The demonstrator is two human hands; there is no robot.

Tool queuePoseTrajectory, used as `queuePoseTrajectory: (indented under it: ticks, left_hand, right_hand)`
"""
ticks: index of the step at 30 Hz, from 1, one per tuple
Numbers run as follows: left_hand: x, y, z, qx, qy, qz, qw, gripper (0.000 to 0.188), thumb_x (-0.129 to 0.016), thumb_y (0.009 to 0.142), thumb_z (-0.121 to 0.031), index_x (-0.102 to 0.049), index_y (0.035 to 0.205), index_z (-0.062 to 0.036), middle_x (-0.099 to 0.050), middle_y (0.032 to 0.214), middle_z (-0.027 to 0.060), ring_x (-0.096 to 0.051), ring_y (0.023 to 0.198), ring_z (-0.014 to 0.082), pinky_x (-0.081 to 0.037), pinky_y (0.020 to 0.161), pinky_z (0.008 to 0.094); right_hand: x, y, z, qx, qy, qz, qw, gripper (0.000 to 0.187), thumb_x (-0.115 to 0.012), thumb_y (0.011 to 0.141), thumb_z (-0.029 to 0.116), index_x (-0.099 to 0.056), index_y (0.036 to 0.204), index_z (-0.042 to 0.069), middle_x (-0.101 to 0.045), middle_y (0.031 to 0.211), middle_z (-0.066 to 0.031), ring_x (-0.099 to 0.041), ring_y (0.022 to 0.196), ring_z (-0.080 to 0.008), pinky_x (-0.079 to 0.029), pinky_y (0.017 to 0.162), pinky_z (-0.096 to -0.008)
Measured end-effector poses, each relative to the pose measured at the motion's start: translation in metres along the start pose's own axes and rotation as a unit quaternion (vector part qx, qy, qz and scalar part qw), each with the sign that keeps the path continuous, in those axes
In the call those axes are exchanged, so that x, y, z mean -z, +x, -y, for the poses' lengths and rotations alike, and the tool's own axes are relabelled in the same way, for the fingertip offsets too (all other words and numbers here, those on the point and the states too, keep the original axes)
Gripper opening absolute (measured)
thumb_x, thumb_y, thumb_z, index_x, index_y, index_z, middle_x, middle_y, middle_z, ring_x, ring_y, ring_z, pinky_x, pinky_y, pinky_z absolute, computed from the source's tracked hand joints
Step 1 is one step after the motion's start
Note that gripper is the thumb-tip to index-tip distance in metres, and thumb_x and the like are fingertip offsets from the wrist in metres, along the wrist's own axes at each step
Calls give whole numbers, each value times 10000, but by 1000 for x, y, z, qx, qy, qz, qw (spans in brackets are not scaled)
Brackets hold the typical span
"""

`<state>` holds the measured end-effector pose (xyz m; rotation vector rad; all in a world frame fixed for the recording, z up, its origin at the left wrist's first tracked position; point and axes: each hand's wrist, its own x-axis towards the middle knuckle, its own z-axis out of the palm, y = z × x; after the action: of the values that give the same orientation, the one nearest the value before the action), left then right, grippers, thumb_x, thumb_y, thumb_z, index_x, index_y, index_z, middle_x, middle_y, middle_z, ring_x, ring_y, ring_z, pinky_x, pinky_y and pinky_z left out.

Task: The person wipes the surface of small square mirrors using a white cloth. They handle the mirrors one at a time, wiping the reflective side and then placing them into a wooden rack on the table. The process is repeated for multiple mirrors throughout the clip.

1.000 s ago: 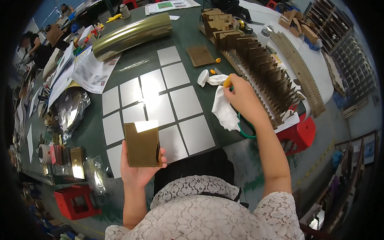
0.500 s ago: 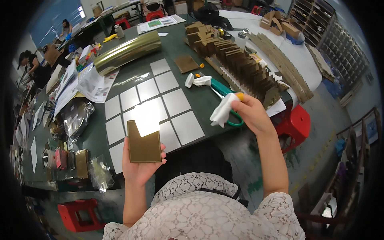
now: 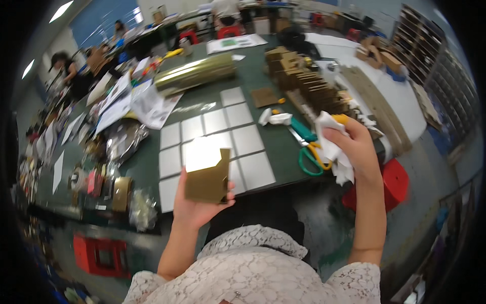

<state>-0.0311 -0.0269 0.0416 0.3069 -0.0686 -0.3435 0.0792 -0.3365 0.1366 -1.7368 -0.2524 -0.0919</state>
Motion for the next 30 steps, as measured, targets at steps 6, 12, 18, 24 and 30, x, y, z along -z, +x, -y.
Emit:
queuePoseTrajectory:
  ticks: [6, 12, 18, 24, 30]
  left_hand:
    - [15, 18, -15, -109, 95, 8, 989, 760, -570, 872, -604, -417, 1409, -89, -591, 1228, 163, -557, 1127, 376, -395, 984, 555]
    - [19, 39, -25, -148, 273, -12, 951, 983, -825, 716, -401, -285, 1461, -55, -519, 1310, 236, -474, 1266, 385, -359, 1083, 549]
    - [27, 40, -35, -184, 308, -113, 927, 1135, -898, 622, -195, -192, 1503, -78, -329, 1471, 274, -377, 1358, 351, -368, 1080, 480]
    - [34, 46, -53, -232, 385, -101, 888, 1095, -839, 633, -58, -168, 1498, -83, -278, 1501, 293, -354, 1377, 347, -356, 1085, 457]
    - [41, 43, -60, -251, 359, -49, 897, 1070, -762, 642, 92, -174, 1505, -139, -254, 1515, 272, -364, 1367, 337, -395, 1069, 463]
  right_hand:
    - [73, 123, -21, 259, -378, -40, 888, 264, -541, 795, -10, -664, 1027, 11, -574, 890, -138, -577, 844, -289, -440, 728, -358]
    - [122, 252, -87, 150, -612, -87, 772, 282, -521, 823, -6, -693, 1024, 92, -605, 971, -169, -599, 959, -340, -480, 822, -421]
    - [117, 323, -133, 135, -676, -72, 721, 279, -500, 853, 18, -693, 1028, 116, -613, 1003, -162, -599, 996, -338, -497, 844, -450]
    - [145, 373, -180, 177, -682, -11, 710, 253, -460, 893, 74, -668, 1034, 41, -640, 916, -249, -633, 888, -404, -493, 797, -478]
    - [155, 371, -174, 161, -656, 7, 737, 401, -418, 839, -12, -631, 1171, 58, -618, 1067, -240, -575, 1050, -398, -441, 896, -446]
